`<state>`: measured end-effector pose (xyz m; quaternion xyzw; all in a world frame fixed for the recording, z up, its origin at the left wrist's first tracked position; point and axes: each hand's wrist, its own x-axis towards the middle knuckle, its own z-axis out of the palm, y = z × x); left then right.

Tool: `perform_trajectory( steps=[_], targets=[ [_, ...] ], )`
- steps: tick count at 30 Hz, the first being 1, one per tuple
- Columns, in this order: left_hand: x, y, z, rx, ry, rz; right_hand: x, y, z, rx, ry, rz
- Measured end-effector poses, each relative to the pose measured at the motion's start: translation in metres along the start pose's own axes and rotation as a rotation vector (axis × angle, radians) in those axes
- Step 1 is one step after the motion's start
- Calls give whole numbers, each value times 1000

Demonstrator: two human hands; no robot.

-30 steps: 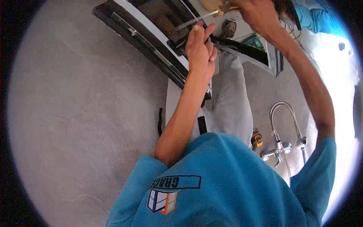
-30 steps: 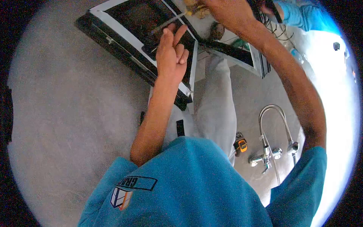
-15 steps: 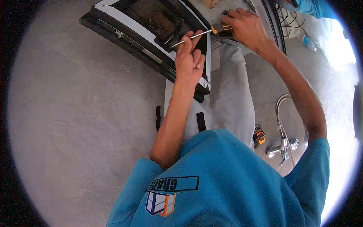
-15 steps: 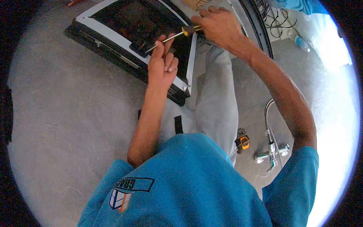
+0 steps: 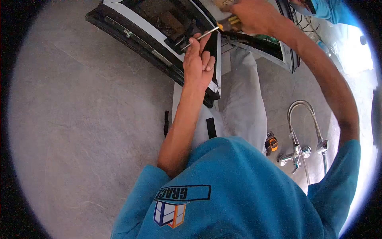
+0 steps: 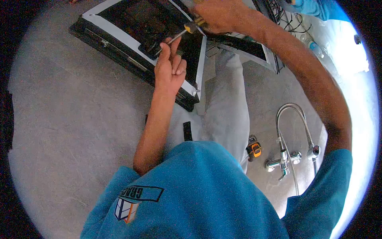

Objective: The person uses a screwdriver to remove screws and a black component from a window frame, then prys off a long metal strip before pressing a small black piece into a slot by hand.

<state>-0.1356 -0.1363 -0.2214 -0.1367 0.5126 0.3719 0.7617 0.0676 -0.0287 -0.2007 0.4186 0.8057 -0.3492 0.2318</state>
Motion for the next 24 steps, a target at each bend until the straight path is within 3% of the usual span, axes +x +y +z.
perform_trajectory(
  steps=[1, 2, 4, 5, 7, 8, 10, 11, 13, 14, 16, 17, 19, 20, 22, 23, 24],
  targets=[
    [1, 1, 1, -36, 20, 22, 3, 1, 1, -68, 179, -37],
    [2, 1, 2, -61, 23, 17, 3, 7, 7, -64, 178, -44],
    [2, -1, 2, -59, 29, 26, 3, 17, 22, -268, 662, -454],
    [2, -3, 2, -53, 33, 26, 4, 12, 32, -265, 660, -459],
    [1, -5, 1, -9, 53, 27, 3, -1, 47, -124, 261, -46],
    [-1, -6, 0, 37, 63, 23, 5, 3, 49, -129, 261, -40],
    [-5, -7, -4, 88, 85, 14, 14, 7, 51, 459, -410, -5],
    [-5, -5, -6, 99, 75, 3, 12, 7, 54, 465, -408, 0],
    [-3, -4, -4, 102, 59, -6, 11, 4, 42, 245, -149, 12],
    [1, -6, -2, 56, 60, 15, 10, 8, 38, 243, -152, 9],
    [0, -3, 1, 10, 76, 38, 7, 14, 30, 15, 424, -231],
    [1, 0, 4, -36, 54, 50, 8, 15, 26, 17, 425, -235],
    [3, 0, 3, -81, 32, 60, 6, 14, 20, -197, 661, -324],
    [0, -1, 2, -31, 49, 69, 3, 10, 19, -190, 658, -324],
    [0, -3, 0, 20, 55, 77, -4, 7, 15, -107, 214, -256],
    [-1, -1, -2, 45, 45, 73, -2, 9, 14, -111, 213, -255],
    [-2, -2, -5, 68, 38, 65, 2, 9, 13, 6, 59, -235]
  ],
)
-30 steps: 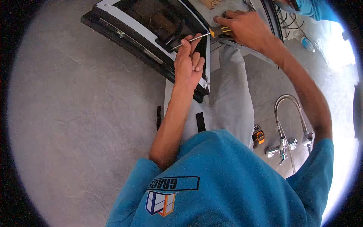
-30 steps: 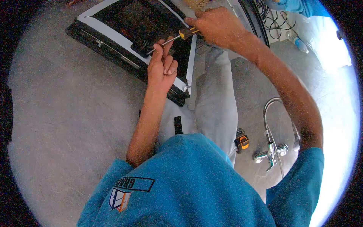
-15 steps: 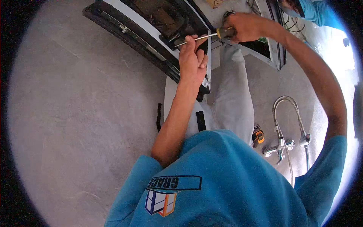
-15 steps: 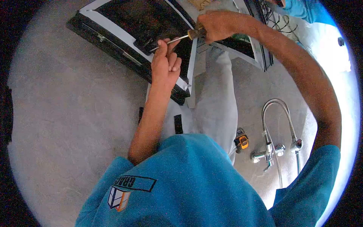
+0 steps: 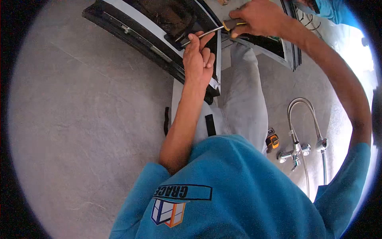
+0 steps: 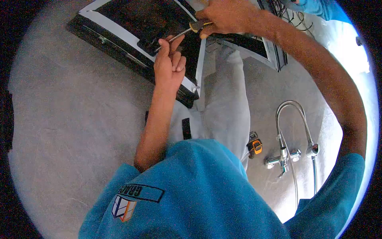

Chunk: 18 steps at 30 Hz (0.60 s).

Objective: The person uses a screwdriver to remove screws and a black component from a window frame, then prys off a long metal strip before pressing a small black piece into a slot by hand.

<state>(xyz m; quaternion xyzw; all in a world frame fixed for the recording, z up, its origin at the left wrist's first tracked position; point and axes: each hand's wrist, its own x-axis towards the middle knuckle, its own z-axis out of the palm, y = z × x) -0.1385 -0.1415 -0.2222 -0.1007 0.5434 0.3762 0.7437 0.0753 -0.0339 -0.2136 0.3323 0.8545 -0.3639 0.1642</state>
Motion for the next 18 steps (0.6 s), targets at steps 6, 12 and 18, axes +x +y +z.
perform_trajectory(
  steps=[6, 12, 18],
  targets=[
    [1, 3, 2, -15, 11, -17, -3, -8, 11, 2, 80, 68],
    [3, 3, -4, -107, -24, -28, 3, 0, 25, -435, 647, -204],
    [0, 2, -6, -55, -22, -2, 4, -17, 6, -183, 189, -8]
  ],
)
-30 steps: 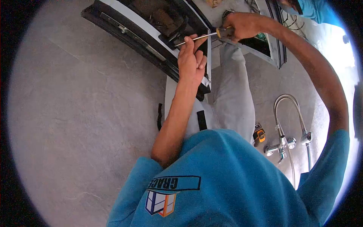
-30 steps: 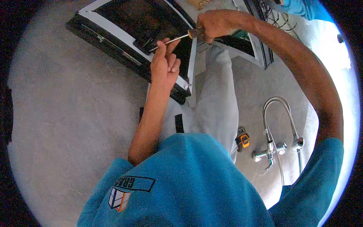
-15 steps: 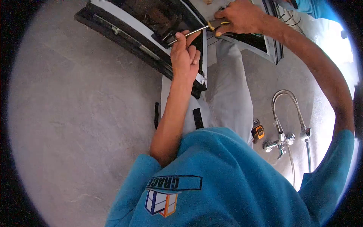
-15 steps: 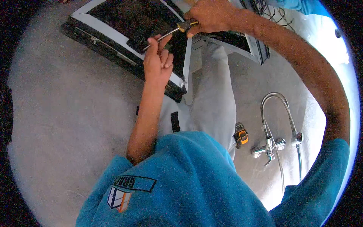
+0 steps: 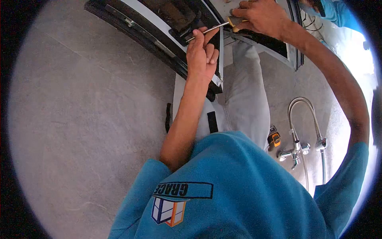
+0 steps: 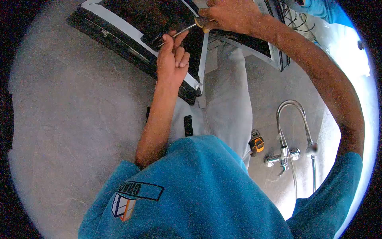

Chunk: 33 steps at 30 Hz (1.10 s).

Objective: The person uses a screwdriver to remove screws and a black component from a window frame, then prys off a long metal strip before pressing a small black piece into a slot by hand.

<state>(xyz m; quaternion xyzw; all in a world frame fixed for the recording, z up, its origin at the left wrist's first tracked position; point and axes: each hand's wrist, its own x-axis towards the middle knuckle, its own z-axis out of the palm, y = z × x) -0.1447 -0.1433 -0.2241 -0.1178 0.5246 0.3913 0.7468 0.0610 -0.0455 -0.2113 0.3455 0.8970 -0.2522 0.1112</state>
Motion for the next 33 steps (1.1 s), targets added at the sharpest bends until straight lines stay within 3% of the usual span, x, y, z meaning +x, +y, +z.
perform_trajectory(
  steps=[2, 6, 8, 12, 14, 15, 17, 19, 24, 25, 27, 33],
  targets=[
    [1, 1, -3, 6, -24, -3, 4, -2, -15, 108, -217, 72],
    [1, 0, -3, 19, -21, -26, 15, 7, -33, 239, -344, 114],
    [1, 0, -2, 13, -28, -35, 25, 14, -44, 471, -635, 87],
    [5, -1, 5, 7, 20, -9, 33, 19, -26, 472, -744, 153],
    [9, 0, 6, -7, 14, -5, 15, 15, -32, 358, -284, 74],
    [6, -1, 4, -22, 21, -2, 8, 14, -24, 360, -294, 63],
    [4, -1, 7, 6, 48, 4, -7, 11, -3, -84, 320, -100],
    [2, -1, 7, 47, 83, 2, -14, 4, 4, -117, 265, -63],
    [2, 2, 4, 53, 38, -5, 4, -2, -22, 5, -298, 179],
    [3, 3, 5, 40, 27, -19, 9, 1, -27, 4, -296, 179],
    [2, 3, 7, 20, 17, -22, 18, 8, -34, -11, -502, 94],
    [3, 4, 9, 22, 37, 6, 30, 17, -40, 257, -675, 196]
  ],
)
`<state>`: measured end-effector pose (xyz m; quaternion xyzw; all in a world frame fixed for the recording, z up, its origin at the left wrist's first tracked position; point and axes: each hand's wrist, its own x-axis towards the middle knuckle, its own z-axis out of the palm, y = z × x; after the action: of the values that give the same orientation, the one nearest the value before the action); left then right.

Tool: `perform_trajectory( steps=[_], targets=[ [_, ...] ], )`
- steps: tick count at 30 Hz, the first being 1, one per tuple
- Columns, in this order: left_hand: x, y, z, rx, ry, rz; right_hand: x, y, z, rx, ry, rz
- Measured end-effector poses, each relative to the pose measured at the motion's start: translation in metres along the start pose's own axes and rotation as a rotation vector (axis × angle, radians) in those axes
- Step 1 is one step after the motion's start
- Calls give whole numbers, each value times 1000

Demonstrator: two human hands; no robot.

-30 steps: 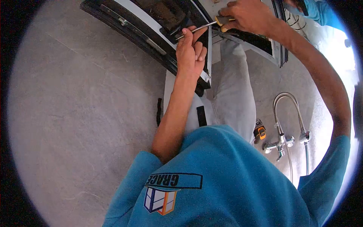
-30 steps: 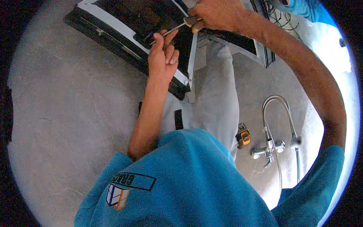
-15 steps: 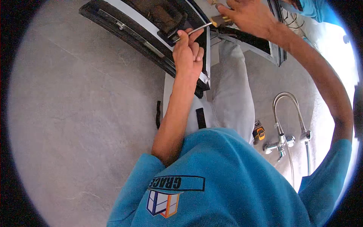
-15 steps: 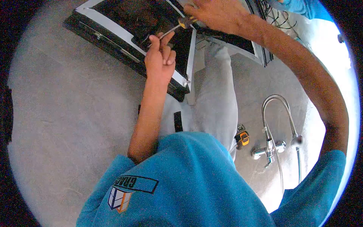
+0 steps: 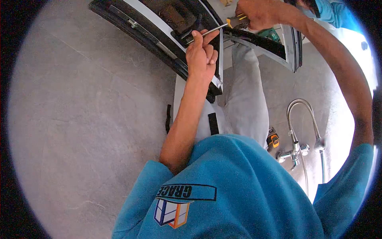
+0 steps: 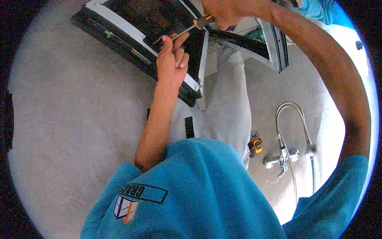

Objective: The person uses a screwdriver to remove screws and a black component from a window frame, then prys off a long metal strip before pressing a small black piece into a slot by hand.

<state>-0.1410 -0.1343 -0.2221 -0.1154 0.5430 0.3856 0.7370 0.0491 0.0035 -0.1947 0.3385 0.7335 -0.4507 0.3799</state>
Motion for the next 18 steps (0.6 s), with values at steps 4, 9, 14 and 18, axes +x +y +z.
perform_trajectory(
  steps=[4, 9, 14, 18],
  targets=[
    [0, 0, -1, 23, 27, -3, 16, 12, 3, 72, -100, -71],
    [1, 0, -3, 52, -9, -10, 42, 26, 7, 75, -293, -266],
    [2, 1, -4, 50, -20, -16, 31, 19, -11, 280, -427, -15],
    [3, 0, -4, 57, -10, -23, 33, 21, -13, 279, -467, -24]
  ],
)
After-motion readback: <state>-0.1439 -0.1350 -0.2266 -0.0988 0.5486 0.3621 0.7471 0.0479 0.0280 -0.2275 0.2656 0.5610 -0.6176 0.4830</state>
